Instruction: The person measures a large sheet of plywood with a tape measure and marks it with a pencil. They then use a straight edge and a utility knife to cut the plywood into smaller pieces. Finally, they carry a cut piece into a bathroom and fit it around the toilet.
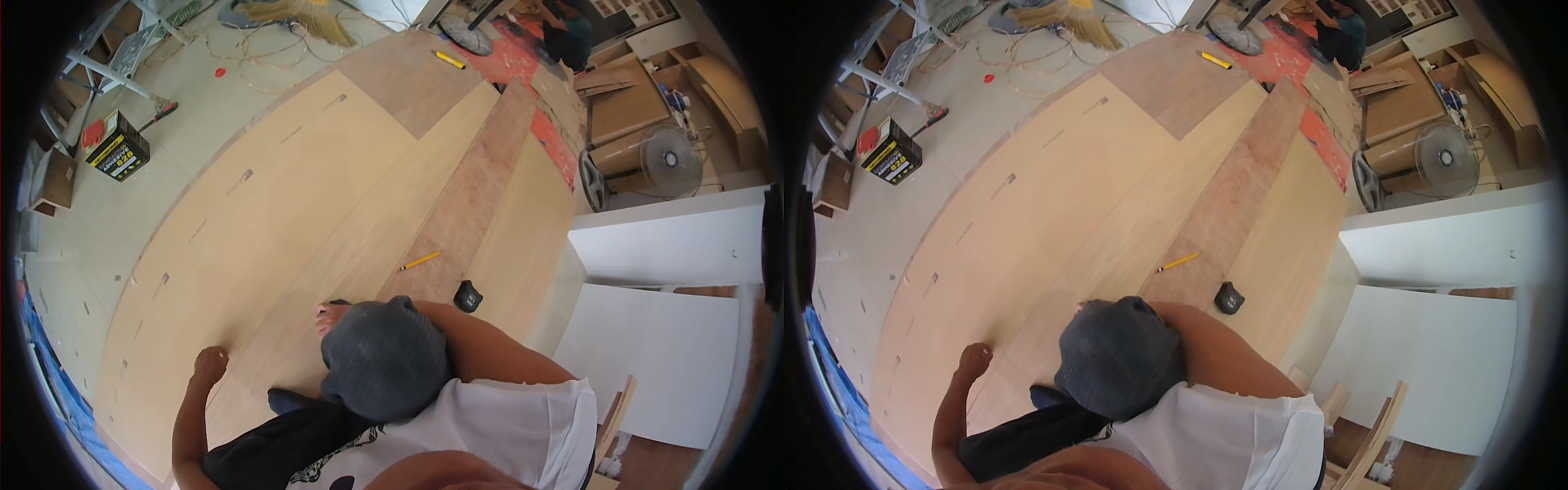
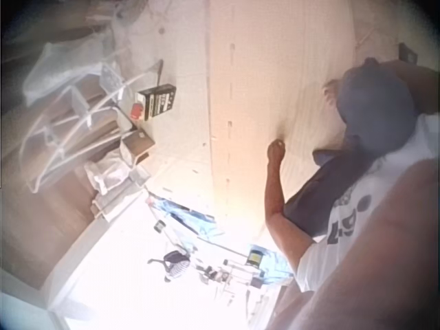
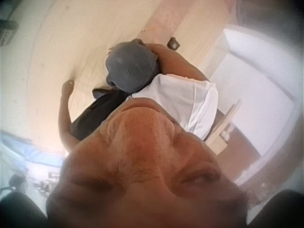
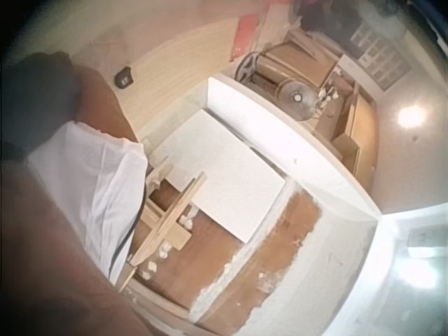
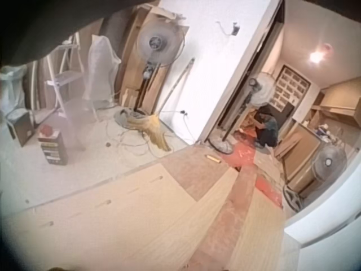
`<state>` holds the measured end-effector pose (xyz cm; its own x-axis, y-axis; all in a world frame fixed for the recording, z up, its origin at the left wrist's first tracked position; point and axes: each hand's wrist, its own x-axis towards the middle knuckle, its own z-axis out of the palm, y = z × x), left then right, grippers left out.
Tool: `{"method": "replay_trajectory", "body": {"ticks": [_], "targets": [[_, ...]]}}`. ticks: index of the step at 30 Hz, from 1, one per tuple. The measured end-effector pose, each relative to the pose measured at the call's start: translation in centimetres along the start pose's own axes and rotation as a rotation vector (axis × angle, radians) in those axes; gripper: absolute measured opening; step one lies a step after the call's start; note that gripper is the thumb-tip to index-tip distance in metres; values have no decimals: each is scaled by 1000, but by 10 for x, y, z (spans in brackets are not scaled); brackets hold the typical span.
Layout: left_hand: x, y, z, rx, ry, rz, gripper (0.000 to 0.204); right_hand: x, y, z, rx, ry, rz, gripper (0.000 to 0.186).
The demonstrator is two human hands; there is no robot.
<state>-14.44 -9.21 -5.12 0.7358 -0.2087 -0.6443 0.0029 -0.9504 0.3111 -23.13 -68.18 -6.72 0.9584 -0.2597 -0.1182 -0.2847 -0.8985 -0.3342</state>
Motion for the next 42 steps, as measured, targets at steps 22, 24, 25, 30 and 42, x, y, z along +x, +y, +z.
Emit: {"method": "replay_trajectory", "body": {"ticks": [22,24,25,30,42], "targets": [[-8,-9,1,15,9,16,21,8,-107,38,311,-149,-616,10],[-8,-6,-1,22,10,19,21,16,-144,60,377,-285,-824,10],[-2,-6,3,24,7,38,21,17,-149,65,380,-335,-870,10],[-5,-5,1,-8,20,4,21,26,-166,89,362,-416,-987,10],[-6,-10,4,23,50,51,20,29,-167,82,366,-433,-1035,10]]}}
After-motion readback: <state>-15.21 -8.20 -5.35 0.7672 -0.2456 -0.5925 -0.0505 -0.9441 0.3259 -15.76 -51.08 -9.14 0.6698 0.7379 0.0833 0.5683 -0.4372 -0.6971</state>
